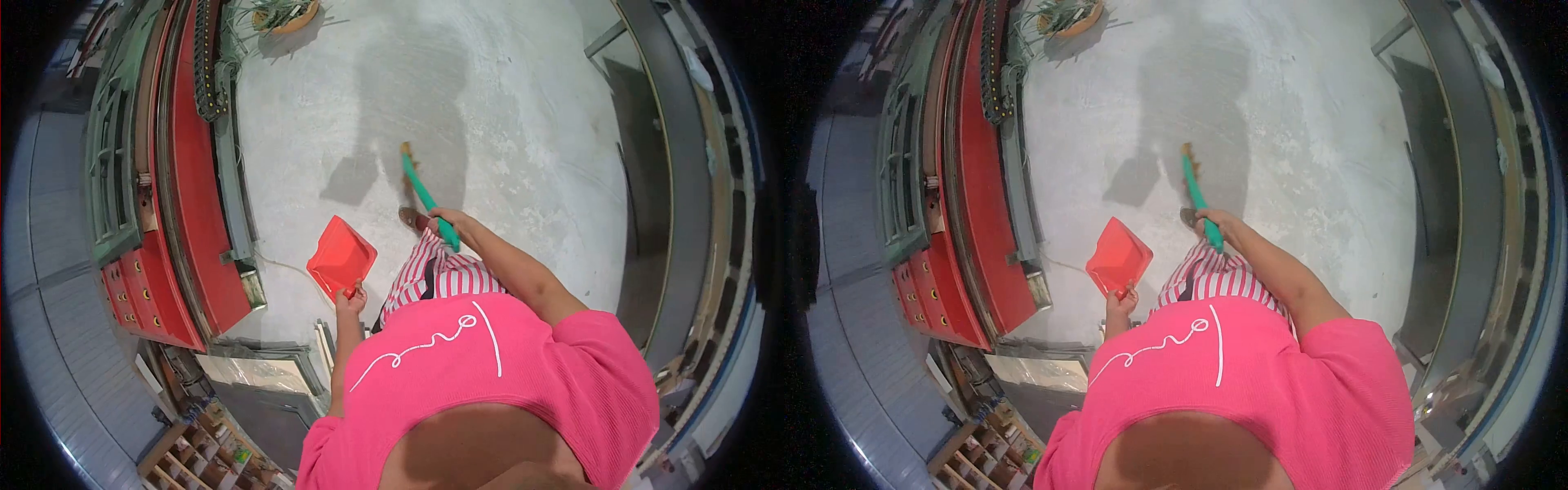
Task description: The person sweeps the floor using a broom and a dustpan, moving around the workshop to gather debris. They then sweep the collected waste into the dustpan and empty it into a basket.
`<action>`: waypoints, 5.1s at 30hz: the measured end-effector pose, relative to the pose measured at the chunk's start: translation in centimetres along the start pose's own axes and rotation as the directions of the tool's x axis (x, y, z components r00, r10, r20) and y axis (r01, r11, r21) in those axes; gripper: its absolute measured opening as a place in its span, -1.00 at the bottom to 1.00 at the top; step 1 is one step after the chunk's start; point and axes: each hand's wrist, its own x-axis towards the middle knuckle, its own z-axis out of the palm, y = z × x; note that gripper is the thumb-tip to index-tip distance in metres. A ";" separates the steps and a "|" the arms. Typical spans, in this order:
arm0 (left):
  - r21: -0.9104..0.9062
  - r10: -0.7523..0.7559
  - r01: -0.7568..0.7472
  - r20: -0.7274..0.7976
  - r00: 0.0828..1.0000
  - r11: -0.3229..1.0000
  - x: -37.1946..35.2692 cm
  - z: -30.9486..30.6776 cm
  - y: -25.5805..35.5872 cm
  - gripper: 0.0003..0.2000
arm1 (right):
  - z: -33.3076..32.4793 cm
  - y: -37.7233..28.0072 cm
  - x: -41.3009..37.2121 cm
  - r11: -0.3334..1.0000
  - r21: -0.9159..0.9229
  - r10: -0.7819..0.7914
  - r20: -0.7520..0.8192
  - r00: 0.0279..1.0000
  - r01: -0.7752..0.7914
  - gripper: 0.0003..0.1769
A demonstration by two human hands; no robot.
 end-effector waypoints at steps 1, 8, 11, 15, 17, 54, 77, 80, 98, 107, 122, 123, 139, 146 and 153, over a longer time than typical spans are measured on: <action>-0.011 -0.017 0.018 0.011 1.000 1.000 0.3 0.9 0.2 -0.56 | -0.3 -0.8 -1.1 0.995 -0.084 -0.049 0.068 0.996 0.055 -0.75; -0.085 -0.003 0.012 0.105 0.994 0.996 2.6 5.1 1.7 -0.60 | 3.1 -4.2 -9.7 0.907 -0.361 -0.206 0.061 0.977 0.214 -0.86; -0.173 -0.003 0.029 0.147 0.989 0.985 2.8 5.0 2.3 -0.63 | 2.6 -5.6 -10.8 0.865 -0.430 -0.297 -0.026 0.955 0.257 -0.77; -0.257 0.032 0.001 0.123 0.992 0.966 2.9 4.2 2.5 -0.64 | -2.3 -11.0 -6.6 0.917 -0.282 -0.330 -0.147 0.932 0.280 -0.85; -0.320 0.066 -0.030 0.100 0.993 0.947 2.6 3.5 2.7 -0.64 | -3.4 -14.7 -4.3 0.990 0.044 -0.129 -0.160 0.979 0.137 -0.86; -0.976 0.178 -0.132 -0.100 0.979 0.172 1.5 5.0 -37.9 -0.66 | 12.9 -21.1 1.9 -0.075 -0.946 0.596 -0.295 0.747 -0.314 -0.88; -0.978 0.184 -0.208 -0.203 0.962 0.006 -0.7 4.9 -41.1 -0.63 | 22.0 -29.9 2.5 -0.464 -0.868 0.162 -0.276 0.947 -0.174 -0.61; -0.982 0.177 -0.188 -0.184 0.967 0.002 -0.7 5.6 -39.5 -0.62 | 22.5 -31.5 2.1 -0.598 -0.778 0.114 -0.321 0.940 -0.193 -0.43; -0.972 0.239 -0.192 -0.156 0.958 0.137 2.3 7.0 -39.6 -0.60 | 17.9 -42.6 0.9 -0.560 -0.803 0.096 -0.305 0.947 -0.202 -0.59; -0.981 0.236 -0.195 -0.188 0.953 0.006 2.8 9.0 -42.2 -0.59 | 27.1 -41.0 -1.2 -0.648 -0.753 -0.005 -0.147 0.989 -0.116 -0.49; -0.965 0.130 -0.198 -0.222 0.966 -0.171 2.2 3.1 -44.6 -0.65 | 9.1 -6.4 8.0 -0.707 -0.693 0.625 -0.706 0.333 -0.144 -0.45; -0.960 0.240 -0.247 -0.272 0.932 -0.131 2.6 2.1 -45.4 -0.64 | 8.3 -4.4 8.4 -0.756 -0.648 0.563 -0.718 0.411 -0.097 -0.46; -0.987 0.345 -0.152 -0.162 0.925 -0.056 3.6 -2.9 -38.3 -0.64 | 24.5 -18.6 7.1 -0.236 -0.926 0.178 -0.340 0.923 -0.295 -0.67; -0.990 0.285 -0.129 -0.140 0.948 -0.056 3.3 -5.9 -36.2 -0.61 | 25.1 -18.9 4.8 -0.152 -0.972 0.146 -0.204 0.968 -0.182 -0.67; -0.968 0.312 -0.207 -0.243 0.918 -0.145 2.5 -7.1 -37.0 -0.57 | 22.3 -7.2 4.4 -0.513 -0.849 0.500 -0.414 0.761 -0.125 -0.42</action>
